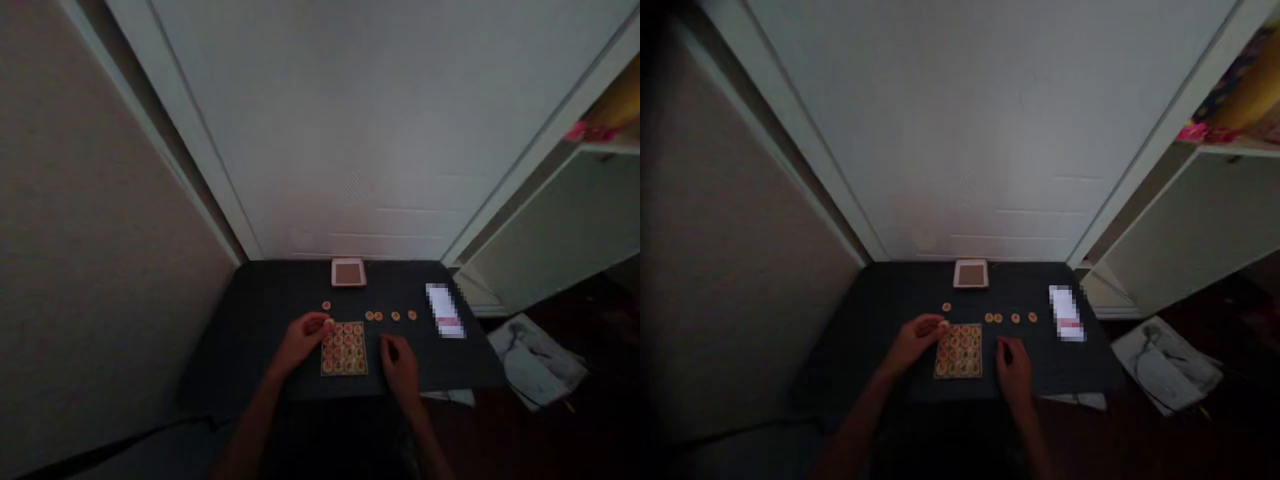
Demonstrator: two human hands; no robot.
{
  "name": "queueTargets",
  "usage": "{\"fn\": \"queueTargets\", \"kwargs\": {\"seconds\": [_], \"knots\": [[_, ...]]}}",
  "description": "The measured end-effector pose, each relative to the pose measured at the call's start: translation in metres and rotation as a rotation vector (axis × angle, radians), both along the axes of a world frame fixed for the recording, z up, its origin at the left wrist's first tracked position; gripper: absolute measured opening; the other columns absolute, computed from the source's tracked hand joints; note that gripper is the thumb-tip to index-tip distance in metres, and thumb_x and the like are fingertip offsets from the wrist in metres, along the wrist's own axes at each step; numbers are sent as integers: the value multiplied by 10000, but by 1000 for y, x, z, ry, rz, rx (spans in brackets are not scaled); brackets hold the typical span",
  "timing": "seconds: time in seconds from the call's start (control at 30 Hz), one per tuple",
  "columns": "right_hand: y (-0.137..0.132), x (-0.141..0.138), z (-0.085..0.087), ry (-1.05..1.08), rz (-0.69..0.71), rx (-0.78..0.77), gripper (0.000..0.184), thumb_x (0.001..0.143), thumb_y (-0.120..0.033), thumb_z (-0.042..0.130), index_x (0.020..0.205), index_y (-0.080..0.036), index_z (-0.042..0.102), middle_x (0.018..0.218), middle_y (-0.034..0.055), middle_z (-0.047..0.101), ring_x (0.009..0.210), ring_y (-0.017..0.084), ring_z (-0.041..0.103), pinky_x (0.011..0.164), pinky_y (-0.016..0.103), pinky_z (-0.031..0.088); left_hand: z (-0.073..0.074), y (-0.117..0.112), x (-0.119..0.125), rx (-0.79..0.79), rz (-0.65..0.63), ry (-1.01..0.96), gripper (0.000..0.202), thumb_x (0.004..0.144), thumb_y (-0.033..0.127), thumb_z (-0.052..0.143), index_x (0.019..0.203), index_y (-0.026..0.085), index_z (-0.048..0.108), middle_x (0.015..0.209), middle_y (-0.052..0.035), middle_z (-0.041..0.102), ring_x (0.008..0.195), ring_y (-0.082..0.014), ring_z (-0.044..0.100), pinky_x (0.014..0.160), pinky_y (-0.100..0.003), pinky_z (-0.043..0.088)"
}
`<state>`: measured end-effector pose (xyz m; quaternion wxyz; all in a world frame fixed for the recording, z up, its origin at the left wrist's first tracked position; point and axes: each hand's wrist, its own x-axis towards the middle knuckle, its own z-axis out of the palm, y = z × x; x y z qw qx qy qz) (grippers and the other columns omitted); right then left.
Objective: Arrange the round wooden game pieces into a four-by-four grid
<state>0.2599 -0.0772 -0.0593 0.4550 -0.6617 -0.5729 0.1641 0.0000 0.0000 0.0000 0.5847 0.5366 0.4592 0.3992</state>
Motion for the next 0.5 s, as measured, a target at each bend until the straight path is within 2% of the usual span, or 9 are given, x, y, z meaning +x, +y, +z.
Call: {"fn": "queueTargets", "kwargs": {"seconds": [0.27,0.5], "knots": [[-1,0,3,-19,-12,9,264,957,-356,517,1005,-201,725,932,81,716,831,214,668,739,328,526,-5,2,-2,20,60,15,311,744,357,811,965,180,682,990,-55,766,941,-217,732,883,-353,583],[-3,-2,8,16,-22,16,257,950,-362,537,1012,-202,729,938,82,724,834,217,677,751,335,533,4,-2,0,-28,89,1,344,719,386,821,961,170,708,959,-73,783,915,-233,743,867,-367,594]]}}
